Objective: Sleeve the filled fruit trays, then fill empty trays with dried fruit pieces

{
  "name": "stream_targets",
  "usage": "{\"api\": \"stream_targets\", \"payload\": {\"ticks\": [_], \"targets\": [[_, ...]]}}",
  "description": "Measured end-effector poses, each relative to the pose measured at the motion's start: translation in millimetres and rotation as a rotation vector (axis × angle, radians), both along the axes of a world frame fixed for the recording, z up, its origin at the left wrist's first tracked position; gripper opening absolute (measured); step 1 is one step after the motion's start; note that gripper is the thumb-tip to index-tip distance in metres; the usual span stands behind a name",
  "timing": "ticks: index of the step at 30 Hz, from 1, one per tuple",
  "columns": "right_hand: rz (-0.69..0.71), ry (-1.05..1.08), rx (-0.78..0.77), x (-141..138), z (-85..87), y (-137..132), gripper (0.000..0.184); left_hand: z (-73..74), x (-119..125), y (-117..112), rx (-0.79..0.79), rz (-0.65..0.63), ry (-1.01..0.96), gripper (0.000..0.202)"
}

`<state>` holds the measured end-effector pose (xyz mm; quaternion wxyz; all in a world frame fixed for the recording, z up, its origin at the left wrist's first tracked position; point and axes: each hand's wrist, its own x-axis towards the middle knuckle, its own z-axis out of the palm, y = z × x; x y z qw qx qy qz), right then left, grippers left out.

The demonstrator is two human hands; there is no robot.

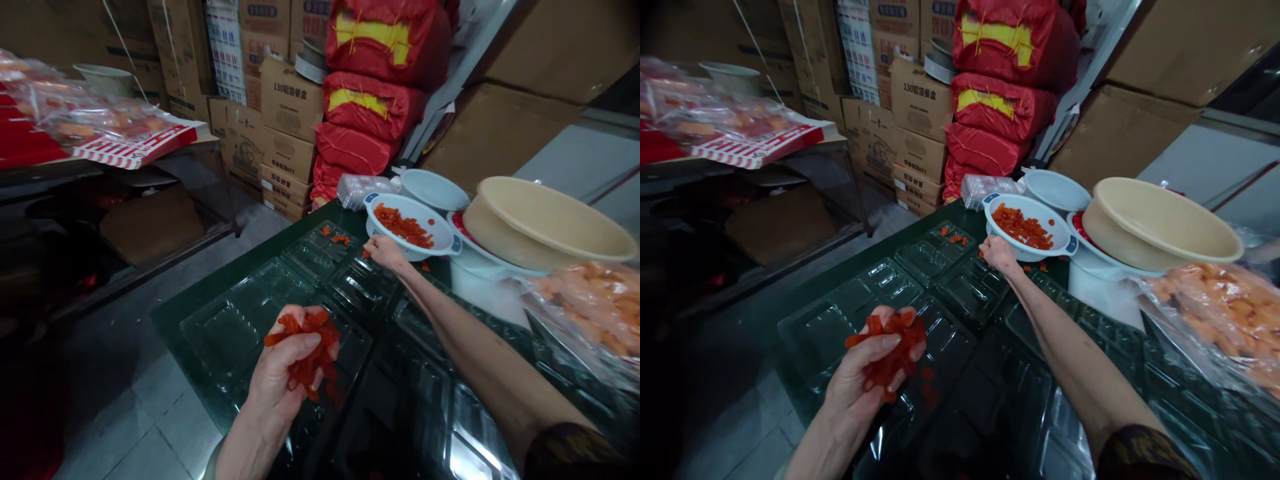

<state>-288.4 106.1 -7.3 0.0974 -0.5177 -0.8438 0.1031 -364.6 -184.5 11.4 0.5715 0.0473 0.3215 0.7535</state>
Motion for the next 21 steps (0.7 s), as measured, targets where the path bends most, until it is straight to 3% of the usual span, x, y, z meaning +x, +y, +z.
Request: {"api": "stream_targets", "payload": {"ticks": [3,10,21], "targets": [[-0.007,0.032,0.054,-18,-0.3,-3,0.024,-1.7,1,1,0.024,-0.014,0.015,0.029],[-0.046,0.028,0.061,-66,-18.1,2,0.018,-4.2,0,2,0.045,-0.014,0.032,0.028],[-0.105,0.087,0.053,-41,-19.6,-7,0.018,-5.5,-2,0,0.025,-0.007,0.042,0.030]]}}
